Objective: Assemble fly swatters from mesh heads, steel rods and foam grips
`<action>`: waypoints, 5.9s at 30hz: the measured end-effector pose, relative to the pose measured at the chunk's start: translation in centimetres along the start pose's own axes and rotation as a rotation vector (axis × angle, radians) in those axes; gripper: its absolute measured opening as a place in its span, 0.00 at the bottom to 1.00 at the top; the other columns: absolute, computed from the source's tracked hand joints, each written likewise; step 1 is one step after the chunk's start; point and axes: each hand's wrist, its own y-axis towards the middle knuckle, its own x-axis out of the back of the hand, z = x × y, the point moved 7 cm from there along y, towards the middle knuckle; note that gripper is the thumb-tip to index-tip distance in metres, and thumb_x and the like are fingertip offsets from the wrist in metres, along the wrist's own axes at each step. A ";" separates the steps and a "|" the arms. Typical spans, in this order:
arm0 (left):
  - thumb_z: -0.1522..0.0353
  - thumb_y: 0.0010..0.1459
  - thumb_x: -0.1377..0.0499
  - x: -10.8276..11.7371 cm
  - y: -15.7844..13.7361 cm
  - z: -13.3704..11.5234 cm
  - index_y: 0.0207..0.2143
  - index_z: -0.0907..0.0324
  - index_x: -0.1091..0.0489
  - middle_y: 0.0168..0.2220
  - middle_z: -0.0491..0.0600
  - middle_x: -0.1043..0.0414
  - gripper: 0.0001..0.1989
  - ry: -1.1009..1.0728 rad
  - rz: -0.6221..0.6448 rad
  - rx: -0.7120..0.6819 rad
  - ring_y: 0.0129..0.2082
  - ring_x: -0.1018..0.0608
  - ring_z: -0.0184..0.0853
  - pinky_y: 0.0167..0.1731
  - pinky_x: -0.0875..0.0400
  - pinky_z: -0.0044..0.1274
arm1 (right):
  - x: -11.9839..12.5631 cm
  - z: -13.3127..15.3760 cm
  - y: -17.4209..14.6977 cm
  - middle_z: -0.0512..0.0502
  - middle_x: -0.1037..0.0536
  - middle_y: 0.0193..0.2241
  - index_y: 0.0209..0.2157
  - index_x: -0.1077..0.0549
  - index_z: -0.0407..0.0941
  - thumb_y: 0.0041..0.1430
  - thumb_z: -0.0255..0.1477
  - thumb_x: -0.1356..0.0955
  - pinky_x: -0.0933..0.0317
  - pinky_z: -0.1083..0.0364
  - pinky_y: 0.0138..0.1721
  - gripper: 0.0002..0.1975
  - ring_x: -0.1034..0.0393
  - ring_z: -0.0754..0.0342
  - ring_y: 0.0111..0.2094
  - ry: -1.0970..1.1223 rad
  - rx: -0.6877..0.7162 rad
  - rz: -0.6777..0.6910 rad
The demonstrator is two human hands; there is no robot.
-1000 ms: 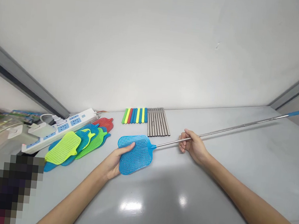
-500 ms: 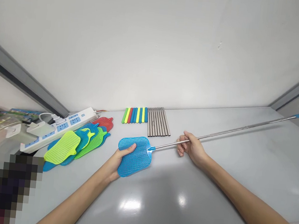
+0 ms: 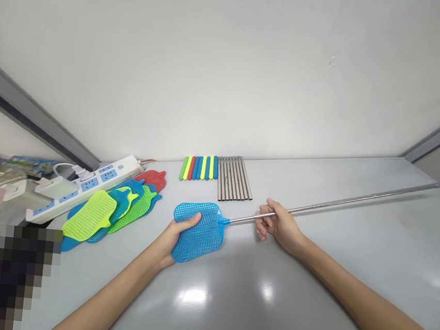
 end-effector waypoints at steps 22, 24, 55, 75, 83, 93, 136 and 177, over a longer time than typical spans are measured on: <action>0.68 0.49 0.43 -0.5 -0.4 0.5 0.39 0.63 0.32 0.36 0.55 0.27 0.14 0.002 -0.004 0.009 0.36 0.25 0.44 0.39 0.33 0.36 | -1.0 -0.6 -0.3 0.49 0.36 0.11 0.12 0.41 0.43 0.54 0.41 0.46 0.47 0.56 0.21 0.24 0.40 0.55 0.15 0.034 -0.053 0.048; 0.69 0.49 0.43 -0.6 -0.4 0.5 0.40 0.63 0.32 0.37 0.55 0.27 0.14 -0.018 0.002 0.017 0.36 0.25 0.44 0.40 0.33 0.37 | -0.9 -0.5 -0.2 0.49 0.36 0.11 0.12 0.40 0.43 0.54 0.41 0.46 0.47 0.56 0.21 0.24 0.40 0.56 0.15 0.021 -0.044 0.045; 0.67 0.47 0.42 -0.3 -0.5 0.2 0.40 0.62 0.32 0.36 0.55 0.27 0.16 0.035 -0.069 -0.009 0.36 0.25 0.44 0.39 0.32 0.35 | -0.5 -0.3 -0.1 0.46 0.35 0.09 0.10 0.40 0.42 0.56 0.39 0.50 0.46 0.57 0.18 0.27 0.38 0.56 0.14 -0.223 -0.008 0.076; 0.66 0.47 0.41 -0.3 -0.2 0.4 0.37 0.62 0.31 0.34 0.54 0.26 0.14 0.064 -0.081 -0.031 0.33 0.24 0.43 0.35 0.30 0.33 | -1.3 -0.1 -0.6 0.44 0.32 0.14 0.13 0.35 0.41 0.57 0.40 0.52 0.46 0.57 0.19 0.29 0.36 0.56 0.17 -0.350 -0.040 0.134; 0.67 0.47 0.41 -0.5 -0.5 0.5 0.38 0.61 0.31 0.33 0.52 0.25 0.14 0.046 -0.091 -0.039 0.33 0.24 0.42 0.35 0.30 0.34 | -1.5 0.0 -0.7 0.43 0.30 0.14 0.15 0.33 0.40 0.57 0.39 0.53 0.45 0.57 0.20 0.31 0.37 0.56 0.17 -0.403 -0.060 0.124; 0.67 0.47 0.42 -0.4 -0.4 0.4 0.35 0.61 0.30 0.33 0.52 0.25 0.11 0.067 -0.064 -0.087 0.32 0.24 0.41 0.35 0.30 0.32 | -1.3 -0.5 -0.5 0.43 0.30 0.15 0.17 0.32 0.39 0.57 0.40 0.53 0.45 0.58 0.20 0.31 0.36 0.56 0.18 -0.413 -0.051 0.147; 0.66 0.47 0.42 -1.0 -0.7 0.6 0.40 0.59 0.31 0.36 0.50 0.26 0.16 0.134 -0.007 -0.113 0.36 0.25 0.40 0.39 0.33 0.31 | -1.9 -0.5 -0.8 0.42 0.29 0.17 0.20 0.30 0.38 0.57 0.41 0.54 0.45 0.58 0.21 0.32 0.36 0.56 0.20 -0.446 -0.013 0.182; 0.66 0.49 0.43 -1.1 -0.8 0.7 0.39 0.60 0.31 0.38 0.51 0.27 0.14 0.163 0.055 -0.114 0.39 0.26 0.41 0.38 0.32 0.29 | -2.9 -2.6 -1.4 0.42 0.30 0.17 0.23 0.33 0.38 0.54 0.46 0.52 0.40 0.58 0.14 0.30 0.31 0.51 0.21 -0.180 -0.205 0.297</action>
